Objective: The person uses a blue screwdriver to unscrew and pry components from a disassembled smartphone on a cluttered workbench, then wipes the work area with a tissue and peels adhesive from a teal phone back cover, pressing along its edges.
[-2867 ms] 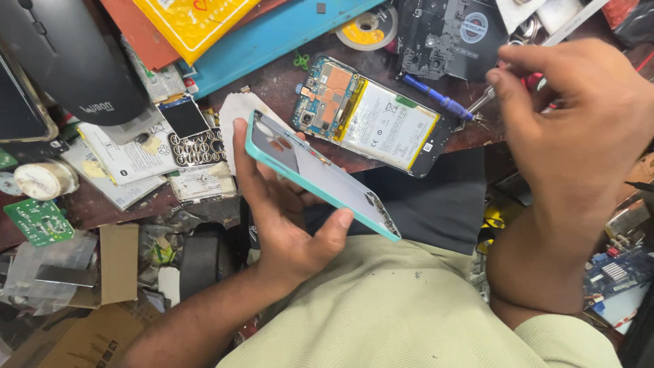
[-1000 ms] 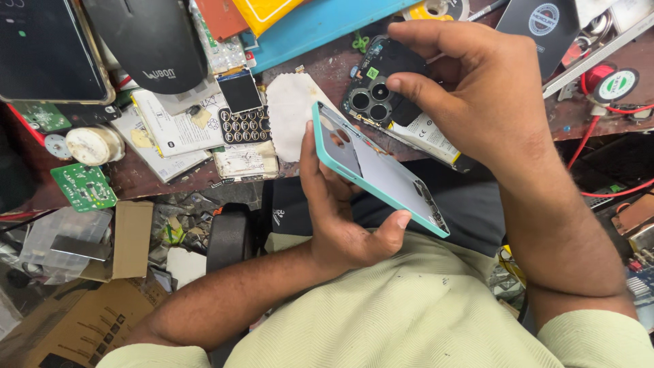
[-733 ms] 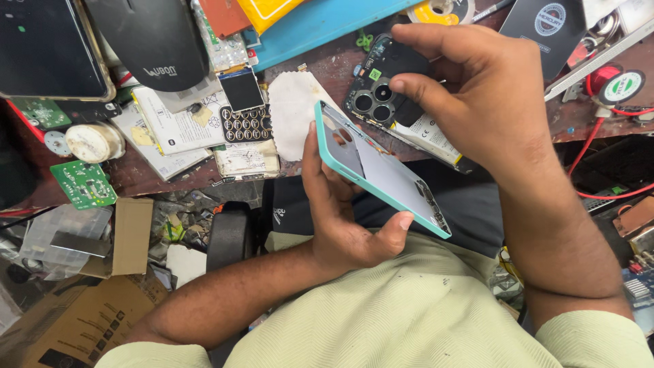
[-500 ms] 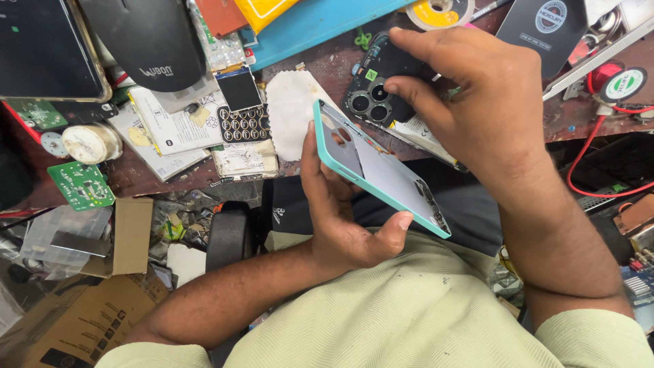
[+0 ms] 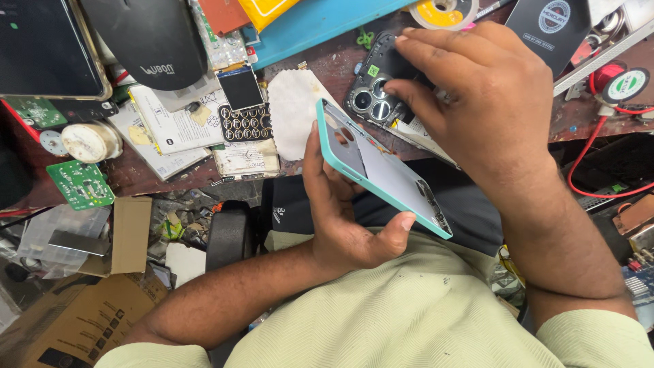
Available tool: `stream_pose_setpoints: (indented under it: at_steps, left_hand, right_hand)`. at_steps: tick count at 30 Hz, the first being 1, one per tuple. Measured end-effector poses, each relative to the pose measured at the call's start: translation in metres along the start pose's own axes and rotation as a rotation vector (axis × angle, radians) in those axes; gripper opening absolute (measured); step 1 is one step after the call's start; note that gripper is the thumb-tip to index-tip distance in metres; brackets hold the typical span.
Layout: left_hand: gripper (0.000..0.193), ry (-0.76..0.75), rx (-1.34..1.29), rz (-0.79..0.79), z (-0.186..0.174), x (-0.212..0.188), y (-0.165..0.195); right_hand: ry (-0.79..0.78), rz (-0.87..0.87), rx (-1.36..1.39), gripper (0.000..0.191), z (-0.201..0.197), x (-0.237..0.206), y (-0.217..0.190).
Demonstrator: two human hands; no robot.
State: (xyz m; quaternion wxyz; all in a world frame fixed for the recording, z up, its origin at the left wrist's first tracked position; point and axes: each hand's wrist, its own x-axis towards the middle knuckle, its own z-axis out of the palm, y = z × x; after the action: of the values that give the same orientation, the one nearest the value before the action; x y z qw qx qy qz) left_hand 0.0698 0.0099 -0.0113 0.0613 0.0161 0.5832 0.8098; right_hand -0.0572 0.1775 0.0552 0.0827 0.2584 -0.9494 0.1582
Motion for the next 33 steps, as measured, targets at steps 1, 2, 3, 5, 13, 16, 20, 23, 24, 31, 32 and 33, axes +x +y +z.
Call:
stream_pose_setpoints:
  at_steps: [1,2,3,5,13,16,20,23,24,31,32,33]
  left_hand:
    - [0.116,-0.008,0.011,0.007,-0.001,0.001,0.0]
    - [0.115,-0.017,0.022,0.015,-0.002,0.001,0.0]
    - [0.114,-0.035,0.041,0.024,-0.003,0.002,-0.001]
    - [0.113,-0.052,0.058,0.032,-0.004,0.002,-0.001]
    - [0.113,-0.031,0.038,0.018,-0.003,0.002,0.001]
    - [0.112,-0.045,0.041,0.023,-0.004,0.003,0.001]
    - [0.112,-0.048,0.033,0.02,-0.004,0.004,0.001]
    - [0.112,-0.049,0.044,0.017,-0.004,0.004,0.001]
    - [0.112,-0.053,0.05,0.023,-0.005,0.004,0.001]
    - [0.112,-0.034,0.031,0.015,-0.004,0.002,-0.001]
    - [0.112,-0.033,0.027,0.01,-0.003,0.002,-0.001]
    - [0.112,-0.032,0.028,0.01,-0.003,0.002,-0.001]
  right_hand:
    - [0.0,0.01,-0.01,0.035,-0.001,-0.001,-0.001]
    - [-0.001,0.02,-0.02,0.037,-0.002,-0.001,-0.003]
    - [-0.001,0.031,-0.044,0.039,-0.004,-0.002,-0.005]
    - [-0.011,0.054,-0.084,0.044,-0.006,-0.004,-0.009]
    - [-0.081,0.07,-0.092,0.061,-0.008,0.001,-0.017]
    - [-0.093,0.091,-0.1,0.064,-0.008,0.002,-0.021]
    - [-0.107,0.083,-0.153,0.063,-0.01,0.005,-0.026]
    - [-0.131,0.069,-0.196,0.063,-0.012,0.007,-0.028]
    - [-0.143,0.073,-0.199,0.064,-0.013,0.008,-0.028]
    - [-0.116,0.087,-0.205,0.063,-0.012,0.008,-0.029]
    - [-0.123,0.084,-0.219,0.063,-0.011,0.007,-0.029]
    - [-0.128,0.081,-0.23,0.064,-0.011,0.007,-0.029]
